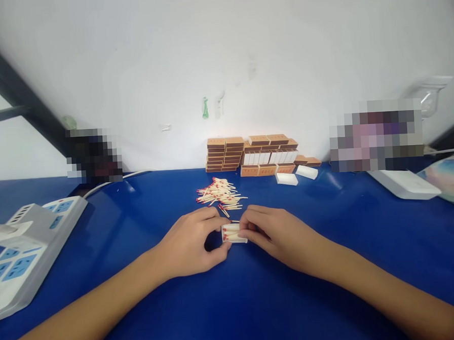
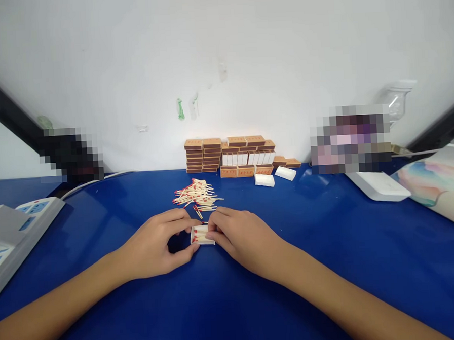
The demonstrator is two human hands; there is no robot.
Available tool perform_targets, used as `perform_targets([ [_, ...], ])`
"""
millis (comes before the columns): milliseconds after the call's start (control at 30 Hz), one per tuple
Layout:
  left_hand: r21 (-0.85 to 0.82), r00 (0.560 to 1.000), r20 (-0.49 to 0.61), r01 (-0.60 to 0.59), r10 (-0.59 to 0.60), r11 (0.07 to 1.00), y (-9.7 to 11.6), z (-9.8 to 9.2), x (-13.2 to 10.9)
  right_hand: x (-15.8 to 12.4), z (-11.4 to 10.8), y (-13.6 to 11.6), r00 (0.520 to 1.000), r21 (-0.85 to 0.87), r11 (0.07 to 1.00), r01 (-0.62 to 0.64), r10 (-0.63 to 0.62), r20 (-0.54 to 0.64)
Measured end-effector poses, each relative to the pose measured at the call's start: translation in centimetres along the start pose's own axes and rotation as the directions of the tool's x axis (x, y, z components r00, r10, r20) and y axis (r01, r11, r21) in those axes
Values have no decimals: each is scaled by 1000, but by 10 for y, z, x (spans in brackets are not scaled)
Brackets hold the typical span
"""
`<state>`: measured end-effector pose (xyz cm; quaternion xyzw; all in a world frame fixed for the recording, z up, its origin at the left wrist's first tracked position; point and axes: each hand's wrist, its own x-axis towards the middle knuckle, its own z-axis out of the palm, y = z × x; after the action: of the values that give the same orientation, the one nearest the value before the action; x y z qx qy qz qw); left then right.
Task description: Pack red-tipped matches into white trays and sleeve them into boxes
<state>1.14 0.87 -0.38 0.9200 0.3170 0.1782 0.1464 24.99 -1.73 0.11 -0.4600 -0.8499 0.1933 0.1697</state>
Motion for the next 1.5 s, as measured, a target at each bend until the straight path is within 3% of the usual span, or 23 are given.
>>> perform_targets([
  [133, 2, 1000, -3, -6, 6, 1000, -1, 2, -1, -1, 0, 2, 1000, -14, 1000, 10, -10, 2],
  [400, 27, 1000, -12, -4, 4, 1000, 0, 1, 0, -4, 1, 4, 984, -149, 974, 173, -178, -17],
  [600, 38, 1000, -20, 7, -7, 999, 1, 2, 0, -6, -1, 3, 976, -171, 962, 212, -216, -2],
  [733, 38, 1000, -22, 6, -5, 999, 0, 2, 0, -5, -11, 4, 987, -93, 983, 159, -159, 5],
  [833, 48, 1000, -21, 8, -7, 999, -1, 1, 0, -2, -25, 17, 995, -64, 995, 72, -76, -70],
  [933, 70, 1000, -31, 7, -5, 997, -2, -1, 0, 0, -41, 42, 993, -173, 983, -53, 33, -116],
  [1067, 109, 998, -60, 25, -18, 994, -2, -3, 0, -1, -52, 63, 987, -267, 950, -163, 152, -59],
  [1200, 97, 996, -85, 4, 5, 995, 2, -6, 0, -3, -40, 46, 980, -170, 965, -198, 192, -50],
  [1333, 64, 992, -92, -76, 82, 995, 7, -7, -2, -4, -20, 20, 985, -74, 983, -168, 171, 31],
  [1500, 57, 997, -22, -78, 79, 995, 6, -3, -3, -6, -16, 17, 991, -119, 985, -121, 127, 46],
])
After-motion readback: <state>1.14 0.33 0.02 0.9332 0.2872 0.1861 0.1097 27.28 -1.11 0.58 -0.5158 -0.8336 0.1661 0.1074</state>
